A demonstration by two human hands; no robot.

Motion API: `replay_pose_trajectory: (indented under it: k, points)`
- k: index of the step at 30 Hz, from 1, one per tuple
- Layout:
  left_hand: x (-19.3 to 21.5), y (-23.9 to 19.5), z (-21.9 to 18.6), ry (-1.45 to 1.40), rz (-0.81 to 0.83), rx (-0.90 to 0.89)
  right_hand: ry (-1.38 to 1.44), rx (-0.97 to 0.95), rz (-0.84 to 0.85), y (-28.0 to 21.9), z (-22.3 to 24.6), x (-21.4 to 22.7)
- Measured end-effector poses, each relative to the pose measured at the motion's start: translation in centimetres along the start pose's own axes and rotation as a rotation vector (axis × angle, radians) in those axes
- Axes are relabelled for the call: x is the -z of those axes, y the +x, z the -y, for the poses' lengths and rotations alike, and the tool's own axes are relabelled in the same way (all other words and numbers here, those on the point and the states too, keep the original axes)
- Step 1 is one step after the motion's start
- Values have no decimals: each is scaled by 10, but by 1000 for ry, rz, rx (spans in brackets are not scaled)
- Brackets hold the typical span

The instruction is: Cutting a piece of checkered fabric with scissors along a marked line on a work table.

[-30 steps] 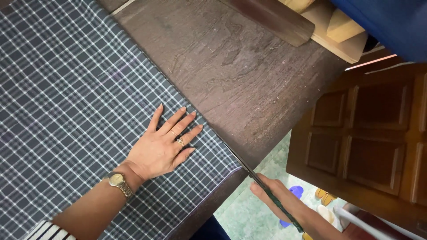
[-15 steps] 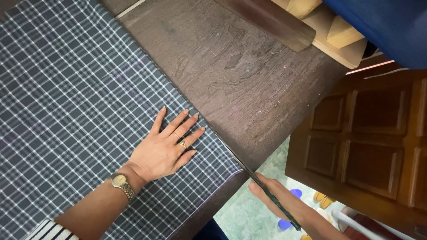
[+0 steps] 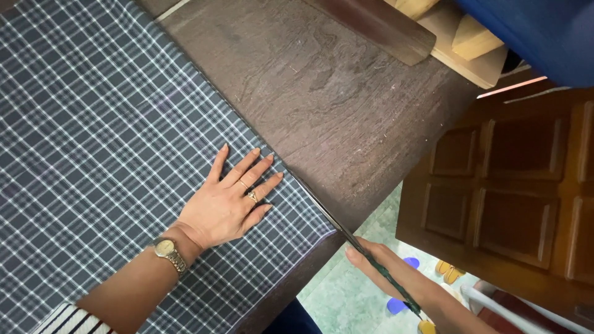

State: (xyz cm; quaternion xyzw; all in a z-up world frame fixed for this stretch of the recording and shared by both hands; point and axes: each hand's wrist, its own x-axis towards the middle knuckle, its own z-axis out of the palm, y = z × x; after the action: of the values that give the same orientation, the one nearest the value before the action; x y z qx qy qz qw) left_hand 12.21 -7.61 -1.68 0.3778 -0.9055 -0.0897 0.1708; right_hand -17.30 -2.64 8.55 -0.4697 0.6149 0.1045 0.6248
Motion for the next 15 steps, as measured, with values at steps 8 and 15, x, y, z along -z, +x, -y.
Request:
replay_pose_trajectory:
  k: [8, 15]
  points:
    - [2, 0, -2, 42, -13, 8, -52, 115, 50, -21, 40, 7]
    - [6, 3, -4, 45, -38, -1, -120, 59, 30, -5, 26, 4]
